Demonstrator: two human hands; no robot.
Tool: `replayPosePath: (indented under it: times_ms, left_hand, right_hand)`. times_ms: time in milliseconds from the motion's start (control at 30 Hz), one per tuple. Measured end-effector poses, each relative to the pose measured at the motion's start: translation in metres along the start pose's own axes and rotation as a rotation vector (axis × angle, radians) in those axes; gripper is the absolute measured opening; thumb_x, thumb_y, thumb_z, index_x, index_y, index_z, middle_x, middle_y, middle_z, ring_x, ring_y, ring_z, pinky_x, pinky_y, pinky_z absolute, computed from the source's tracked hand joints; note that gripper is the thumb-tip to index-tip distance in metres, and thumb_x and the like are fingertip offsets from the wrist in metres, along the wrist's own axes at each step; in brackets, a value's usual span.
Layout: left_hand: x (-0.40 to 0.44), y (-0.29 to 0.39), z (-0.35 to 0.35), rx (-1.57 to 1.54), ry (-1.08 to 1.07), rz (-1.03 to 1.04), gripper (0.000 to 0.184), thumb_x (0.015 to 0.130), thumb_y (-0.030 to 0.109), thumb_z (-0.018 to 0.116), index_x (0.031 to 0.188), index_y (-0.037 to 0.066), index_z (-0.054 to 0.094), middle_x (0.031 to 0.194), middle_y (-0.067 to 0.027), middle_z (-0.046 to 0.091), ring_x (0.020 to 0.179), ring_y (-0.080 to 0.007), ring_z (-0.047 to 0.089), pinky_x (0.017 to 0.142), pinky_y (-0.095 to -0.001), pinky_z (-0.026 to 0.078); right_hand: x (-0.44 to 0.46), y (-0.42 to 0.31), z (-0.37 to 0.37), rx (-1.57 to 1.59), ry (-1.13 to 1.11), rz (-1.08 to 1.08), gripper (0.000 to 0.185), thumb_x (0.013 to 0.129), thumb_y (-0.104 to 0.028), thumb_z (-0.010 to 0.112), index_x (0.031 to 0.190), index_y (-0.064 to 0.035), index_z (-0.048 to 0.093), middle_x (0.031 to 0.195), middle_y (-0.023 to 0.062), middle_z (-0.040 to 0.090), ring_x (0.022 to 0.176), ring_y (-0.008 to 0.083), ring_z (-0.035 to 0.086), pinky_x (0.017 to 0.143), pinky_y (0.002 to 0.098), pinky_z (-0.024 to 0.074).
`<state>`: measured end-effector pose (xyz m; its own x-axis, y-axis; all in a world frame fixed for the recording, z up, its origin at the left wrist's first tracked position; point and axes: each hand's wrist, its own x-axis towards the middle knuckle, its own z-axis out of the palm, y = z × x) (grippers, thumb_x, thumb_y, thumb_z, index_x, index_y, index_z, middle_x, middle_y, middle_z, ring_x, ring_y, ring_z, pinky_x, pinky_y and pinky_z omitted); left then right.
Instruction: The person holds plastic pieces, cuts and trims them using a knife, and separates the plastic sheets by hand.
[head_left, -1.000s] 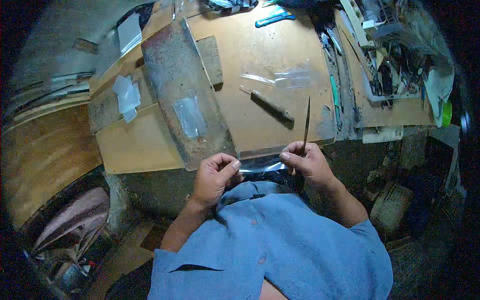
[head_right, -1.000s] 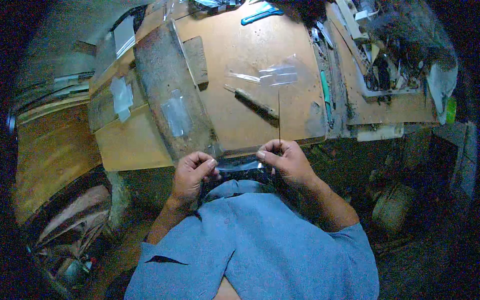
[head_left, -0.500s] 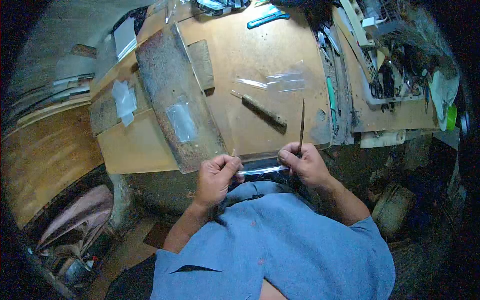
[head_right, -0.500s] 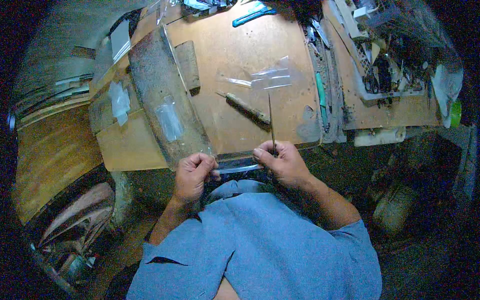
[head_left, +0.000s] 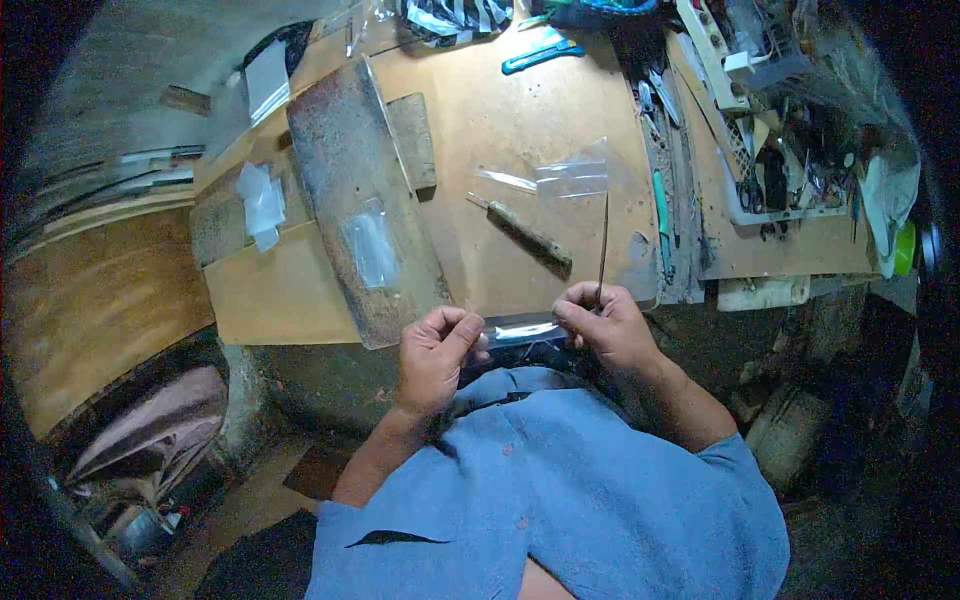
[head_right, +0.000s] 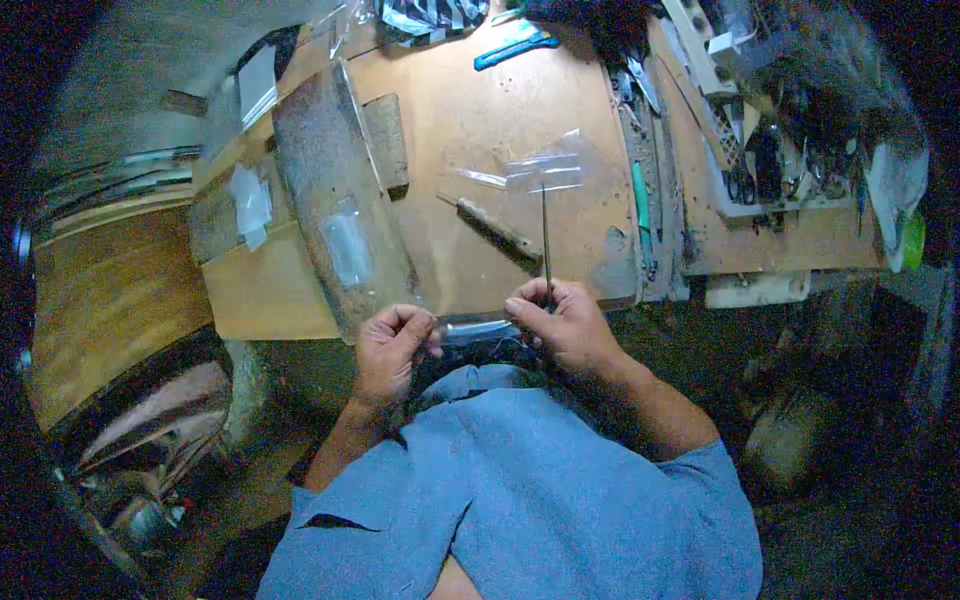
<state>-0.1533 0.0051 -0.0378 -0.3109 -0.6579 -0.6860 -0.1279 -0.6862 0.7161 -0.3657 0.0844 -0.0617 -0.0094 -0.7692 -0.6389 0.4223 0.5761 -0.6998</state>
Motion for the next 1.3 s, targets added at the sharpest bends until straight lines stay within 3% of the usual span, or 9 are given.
replayPosePath:
  times_ms: [367, 467, 700, 767, 867, 933, 1067, 1200, 1300]
  left_hand:
    - [-0.006, 0.003, -0.020, 0.028, 0.124, 0.118, 0.009, 0.087, 0.008, 0.060, 0.089, 0.000, 0.059, 0.076, -0.0055, 0.061, 0.065, -0.0096, 0.059, 0.058, -0.0228, 0.052]
    - [-0.010, -0.005, -0.023, 0.044, 0.160, 0.145, 0.013, 0.087, 0.013, 0.061, 0.092, 0.001, 0.059, 0.077, -0.0079, 0.062, 0.067, -0.0142, 0.062, 0.058, -0.0267, 0.054]
    - [-0.026, -0.010, -0.042, 0.007, 0.327, 0.113, 0.014, 0.086, 0.012, 0.061, 0.094, 0.000, 0.058, 0.077, -0.0083, 0.063, 0.063, -0.0116, 0.060, 0.052, -0.0221, 0.047]
    - [-0.025, -0.015, -0.055, 0.047, 0.397, 0.113, 0.016, 0.086, 0.013, 0.061, 0.096, 0.000, 0.058, 0.078, -0.0078, 0.063, 0.063, -0.0086, 0.059, 0.050, -0.0182, 0.039]
    - [-0.021, -0.020, -0.074, 0.007, 0.454, 0.170, 0.018, 0.085, 0.015, 0.062, 0.097, 0.003, 0.056, 0.081, -0.0060, 0.064, 0.059, -0.0089, 0.058, 0.049, -0.0178, 0.039]
    - [-0.016, -0.018, -0.086, -0.021, 0.430, 0.194, 0.019, 0.085, 0.016, 0.063, 0.098, 0.003, 0.056, 0.081, -0.0050, 0.063, 0.060, -0.0087, 0.058, 0.050, -0.0176, 0.039]
    - [0.002, -0.024, -0.110, 0.061, 0.505, 0.223, 0.021, 0.086, 0.013, 0.060, 0.102, 0.001, 0.056, 0.089, -0.0045, 0.060, 0.075, -0.0074, 0.055, 0.063, -0.0194, 0.042]
    - [0.009, -0.029, -0.136, 0.160, 0.562, 0.306, 0.025, 0.085, 0.013, 0.060, 0.105, -0.001, 0.055, 0.095, -0.0048, 0.058, 0.082, -0.0103, 0.053, 0.075, -0.0236, 0.044]
    - [0.003, -0.027, -0.147, 0.228, 0.583, 0.262, 0.028, 0.084, 0.011, 0.062, 0.106, -0.002, 0.054, 0.089, -0.0054, 0.059, 0.079, -0.0123, 0.055, 0.072, -0.0256, 0.046]
  right_hand:
    - [0.101, -0.049, -0.053, -0.239, 0.284, -0.258, 0.021, 0.082, -0.024, 0.063, 0.078, -0.0035, 0.062, 0.064, 0.0001, 0.056, 0.053, 0.0067, 0.049, 0.046, 0.0217, 0.0382]
    - [0.162, -0.055, -0.082, -0.458, 0.379, -0.308, 0.025, 0.082, -0.024, 0.064, 0.088, 0.0003, 0.064, 0.069, 0.0027, 0.059, 0.057, 0.0088, 0.053, 0.047, 0.0248, 0.0391]
    - [0.180, -0.054, -0.118, -0.412, 0.665, -0.465, 0.038, 0.080, -0.024, 0.066, 0.104, 0.0044, 0.060, 0.073, 0.0104, 0.065, 0.054, 0.0150, 0.060, 0.053, 0.0289, 0.0476]
    - [0.169, -0.056, -0.123, -0.434, 0.649, -0.456, 0.037, 0.080, -0.023, 0.066, 0.105, 0.0042, 0.060, 0.074, 0.0098, 0.065, 0.057, 0.0139, 0.059, 0.054, 0.0283, 0.0473]
    - [0.159, -0.059, -0.117, -0.470, 0.624, -0.443, 0.036, 0.081, -0.021, 0.065, 0.106, 0.0037, 0.060, 0.076, 0.0086, 0.065, 0.061, 0.0118, 0.058, 0.056, 0.0271, 0.0468]
    - [0.159, -0.063, -0.109, -0.556, 0.622, -0.595, 0.034, 0.080, -0.021, 0.066, 0.103, 0.0035, 0.061, 0.077, 0.0075, 0.065, 0.066, 0.0117, 0.059, 0.060, 0.0268, 0.0471]
    - [0.162, -0.097, -0.069, -0.610, 0.604, -0.397, 0.034, 0.082, -0.024, 0.064, 0.102, 0.0029, 0.062, 0.079, 0.0072, 0.066, 0.070, 0.0124, 0.060, 0.065, 0.0273, 0.0479]
    - [0.207, -0.126, -0.018, -0.686, 0.440, -0.478, 0.031, 0.084, -0.021, 0.061, 0.107, 0.0005, 0.060, 0.074, 0.0019, 0.062, 0.056, 0.0059, 0.049, 0.050, 0.0225, 0.0405]
    - [0.248, -0.145, 0.022, -0.779, 0.360, -0.635, 0.031, 0.085, -0.021, 0.061, 0.105, 0.0018, 0.060, 0.073, 0.0013, 0.060, 0.056, 0.0068, 0.047, 0.051, 0.0231, 0.0388]
